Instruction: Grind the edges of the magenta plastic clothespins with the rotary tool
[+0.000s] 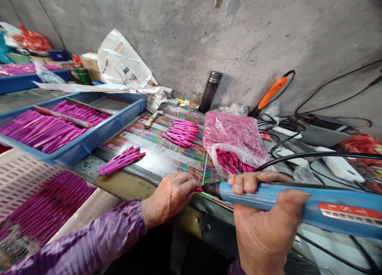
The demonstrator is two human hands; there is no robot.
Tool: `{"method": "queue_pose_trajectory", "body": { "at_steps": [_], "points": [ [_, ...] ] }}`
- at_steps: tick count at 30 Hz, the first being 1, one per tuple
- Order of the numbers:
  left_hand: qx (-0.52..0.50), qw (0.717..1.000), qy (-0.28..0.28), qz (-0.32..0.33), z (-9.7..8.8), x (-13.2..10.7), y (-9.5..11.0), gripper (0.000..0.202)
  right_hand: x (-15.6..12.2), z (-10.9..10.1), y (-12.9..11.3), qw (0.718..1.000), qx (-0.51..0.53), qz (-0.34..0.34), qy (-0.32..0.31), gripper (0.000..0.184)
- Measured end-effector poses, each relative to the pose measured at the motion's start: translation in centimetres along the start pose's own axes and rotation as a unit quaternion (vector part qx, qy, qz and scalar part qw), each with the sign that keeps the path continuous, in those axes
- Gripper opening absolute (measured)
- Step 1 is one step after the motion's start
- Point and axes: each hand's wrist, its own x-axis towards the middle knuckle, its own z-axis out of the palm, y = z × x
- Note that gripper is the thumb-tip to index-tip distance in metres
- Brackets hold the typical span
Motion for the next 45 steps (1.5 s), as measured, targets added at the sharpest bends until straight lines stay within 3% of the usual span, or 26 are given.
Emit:
{"method": "queue_pose_trajectory", "body": {
  "at_steps": [12, 21, 29, 45],
  "points": [
    [0.002, 0.998, -0.054, -0.028, -0.37, 0.09, 0.02, 0.031, -0.23, 0.0, 0.0, 1.0, -0.003, -0.012, -0.003, 0.051],
    [0.012, 0.997, -0.072, -0.023, -0.39, -0.02, -0.01, 0.03, -0.22, -0.04, -0.02, 1.0, 0.004, -0.011, 0.008, 0.051],
    [0.013, 0.998, -0.054, -0.006, -0.06, -0.13, -0.09, 0.036, -0.18, -0.55, -0.58, 1.0, -0.008, -0.009, 0.019, 0.055],
    [0.034, 0.994, -0.106, -0.012, -0.18, -0.19, -0.09, 0.034, -0.64, -0.74, -0.77, 1.0, -0.018, -0.005, 0.022, 0.054]
  ]
}}
